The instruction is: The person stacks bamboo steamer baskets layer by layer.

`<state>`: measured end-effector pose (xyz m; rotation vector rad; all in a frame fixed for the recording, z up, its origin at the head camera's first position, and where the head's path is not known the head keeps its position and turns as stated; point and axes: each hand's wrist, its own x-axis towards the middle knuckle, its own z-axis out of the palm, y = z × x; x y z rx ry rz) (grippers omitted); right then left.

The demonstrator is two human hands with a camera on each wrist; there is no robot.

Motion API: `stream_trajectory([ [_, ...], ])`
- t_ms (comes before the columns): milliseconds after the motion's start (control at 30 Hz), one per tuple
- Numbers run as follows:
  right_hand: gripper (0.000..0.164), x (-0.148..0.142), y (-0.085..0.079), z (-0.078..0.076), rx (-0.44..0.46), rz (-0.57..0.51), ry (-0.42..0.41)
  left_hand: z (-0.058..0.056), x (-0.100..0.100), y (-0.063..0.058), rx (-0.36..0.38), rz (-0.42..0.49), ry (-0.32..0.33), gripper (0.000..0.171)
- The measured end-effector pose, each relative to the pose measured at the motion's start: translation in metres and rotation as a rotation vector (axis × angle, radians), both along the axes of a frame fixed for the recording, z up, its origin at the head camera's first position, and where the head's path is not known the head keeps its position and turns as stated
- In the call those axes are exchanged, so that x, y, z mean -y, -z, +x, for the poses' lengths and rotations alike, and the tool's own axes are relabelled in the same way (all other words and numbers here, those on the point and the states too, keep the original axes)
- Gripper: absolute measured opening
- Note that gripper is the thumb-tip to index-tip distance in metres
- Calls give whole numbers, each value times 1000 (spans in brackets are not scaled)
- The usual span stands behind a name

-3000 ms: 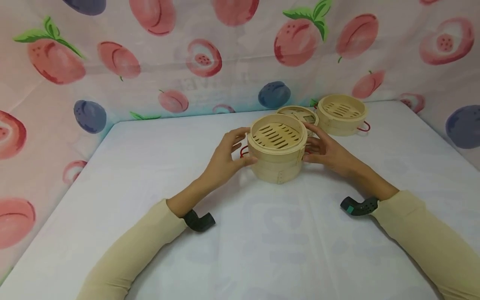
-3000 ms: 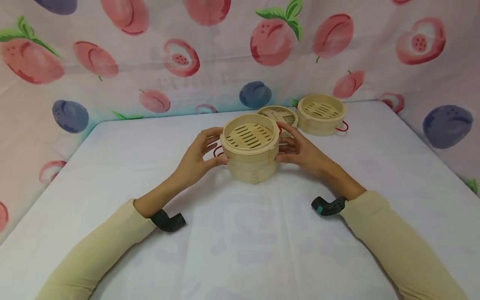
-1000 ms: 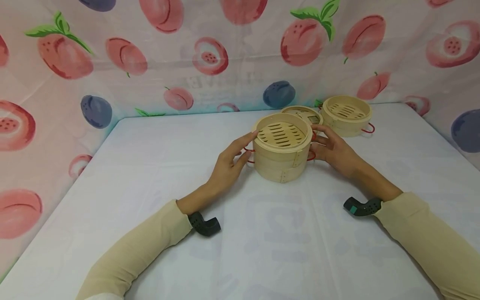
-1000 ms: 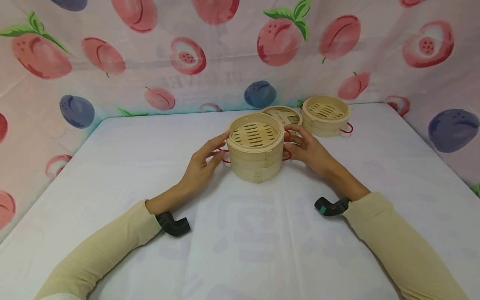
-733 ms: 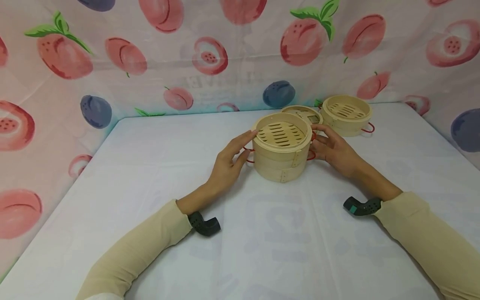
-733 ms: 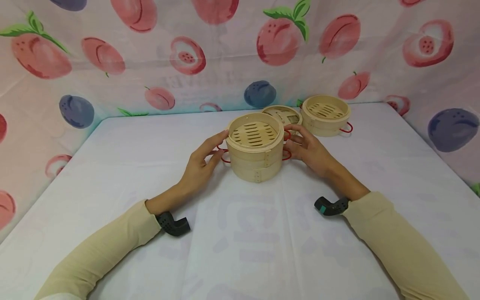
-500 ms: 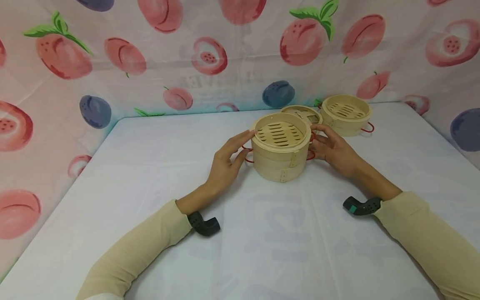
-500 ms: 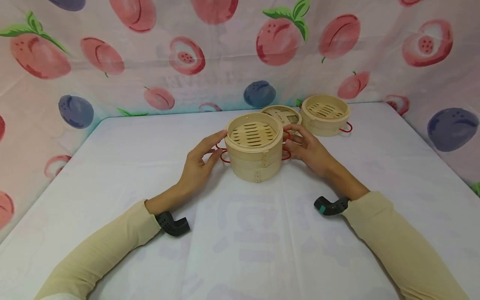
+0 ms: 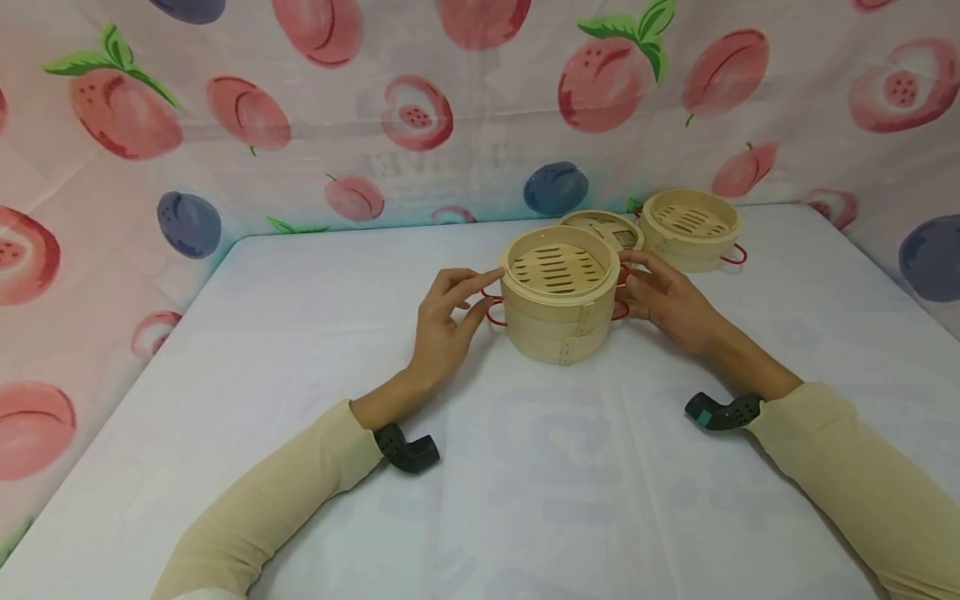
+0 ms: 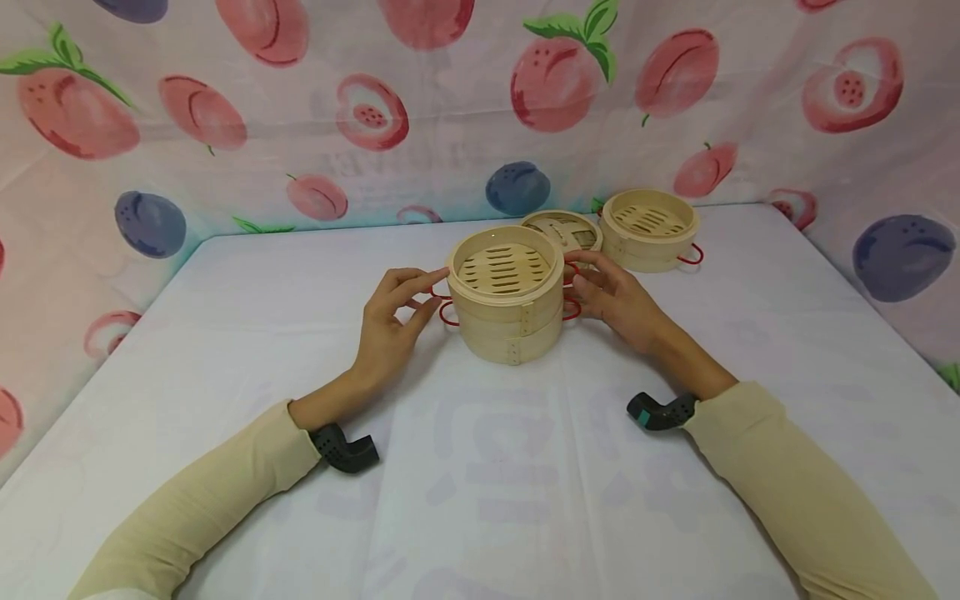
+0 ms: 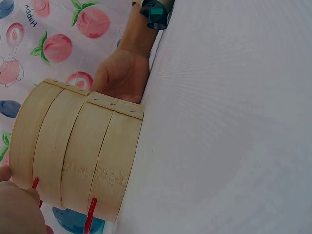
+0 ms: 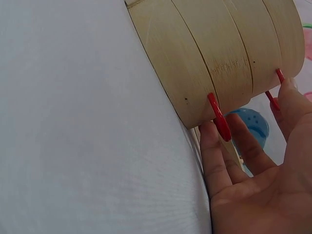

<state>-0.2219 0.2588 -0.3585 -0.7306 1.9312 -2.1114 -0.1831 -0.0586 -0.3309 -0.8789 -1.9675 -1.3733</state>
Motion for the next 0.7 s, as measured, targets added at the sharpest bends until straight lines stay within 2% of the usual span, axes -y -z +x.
stream_trajectory([
  [300,34,-1,1,-1,12,-40,-12,0,0,1,39,5,45,34],
  [700,31,0,2,-1,26,-108,-51,3,0,0,83,-20,32,38],
])
